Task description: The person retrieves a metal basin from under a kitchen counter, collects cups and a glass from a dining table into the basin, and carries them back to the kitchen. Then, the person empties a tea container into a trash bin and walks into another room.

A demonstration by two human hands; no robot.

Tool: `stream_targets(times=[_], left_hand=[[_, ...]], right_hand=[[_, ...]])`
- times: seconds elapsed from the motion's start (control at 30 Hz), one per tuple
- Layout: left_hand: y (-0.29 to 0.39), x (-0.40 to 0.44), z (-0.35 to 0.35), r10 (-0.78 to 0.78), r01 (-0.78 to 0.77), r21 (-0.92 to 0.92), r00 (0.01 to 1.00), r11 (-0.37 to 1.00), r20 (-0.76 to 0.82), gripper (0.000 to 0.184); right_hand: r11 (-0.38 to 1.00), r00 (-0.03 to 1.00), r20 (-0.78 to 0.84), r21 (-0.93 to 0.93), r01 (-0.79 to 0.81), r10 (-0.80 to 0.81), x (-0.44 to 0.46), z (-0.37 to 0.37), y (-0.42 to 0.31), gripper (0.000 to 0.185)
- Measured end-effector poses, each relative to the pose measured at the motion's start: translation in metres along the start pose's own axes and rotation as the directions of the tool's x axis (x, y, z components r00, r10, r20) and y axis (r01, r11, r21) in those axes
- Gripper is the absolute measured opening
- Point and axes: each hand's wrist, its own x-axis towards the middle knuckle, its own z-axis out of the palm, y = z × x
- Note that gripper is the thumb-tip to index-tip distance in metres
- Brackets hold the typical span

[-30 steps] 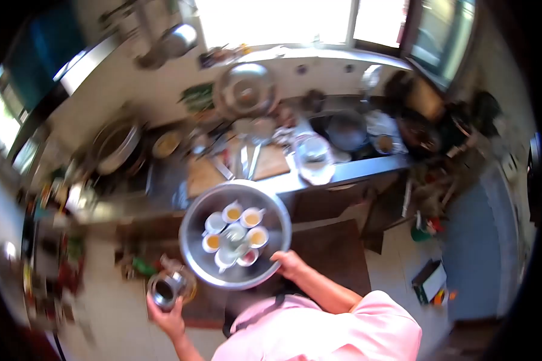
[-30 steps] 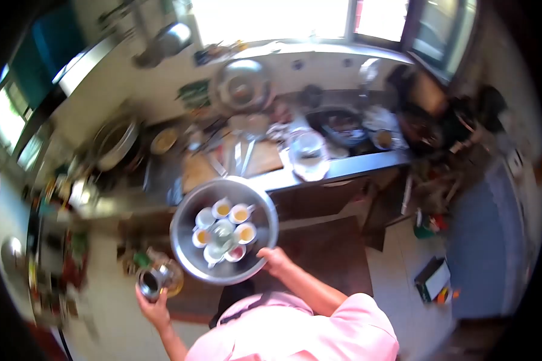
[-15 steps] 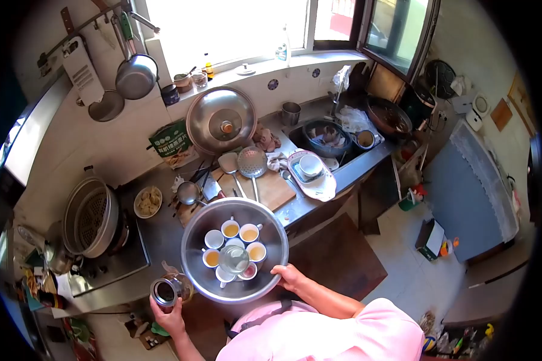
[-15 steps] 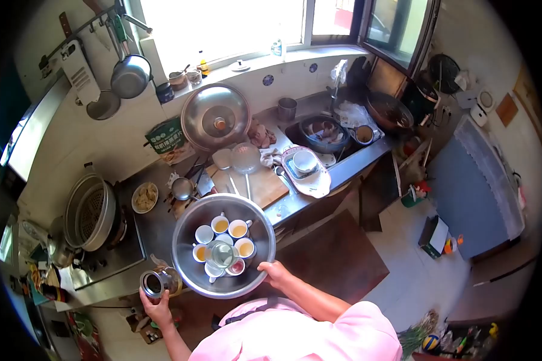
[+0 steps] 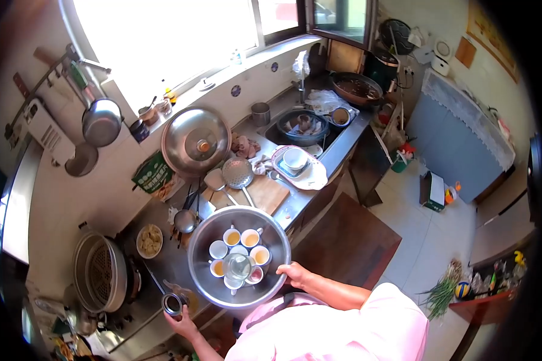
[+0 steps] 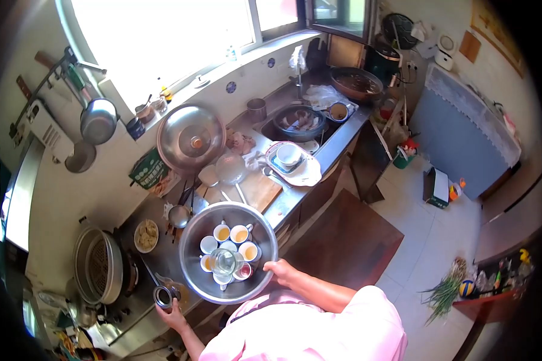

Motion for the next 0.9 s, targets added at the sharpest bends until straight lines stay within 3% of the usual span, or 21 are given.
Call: stream_targets(times=[0.27,0.33,0.6,0.67,0.9], left_hand=[[-0.015,-0.003,0.020,-0.018,0.023,0.060,0.997,0.998,-0.081,0.064],[-0.021,-0.002,0.023,0.012,0.014,0.195,0.991,0.981,-0.131,0.066],[-0.048,0.005,0.034,0.057,-0.015,0.233,0.983,0.972,-0.172,0.069],[-0.047,0.006,0.038,0.049,0.020,0.324,0.978,0.946,-0.203,0.069],[-0.060,0.012,0.046,0.030,0.036,0.289,0.975,0.957,-0.220,0.068]], right_hand=[[0.998,0.999,-0.004,0.019,0.053,-0.053,-0.003,-0.006,-0.012,0.009],[0.997,0.998,-0.013,0.025,0.069,-0.069,0.000,-0.013,-0.015,0.009],[0.989,0.989,-0.033,0.028,0.146,-0.145,-0.002,-0.033,-0.031,0.010],[0.986,0.985,-0.050,0.034,0.165,-0.163,-0.006,-0.035,-0.037,0.010],[0.985,0.986,-0.077,0.070,0.156,-0.151,-0.019,-0.042,-0.051,0.011]])
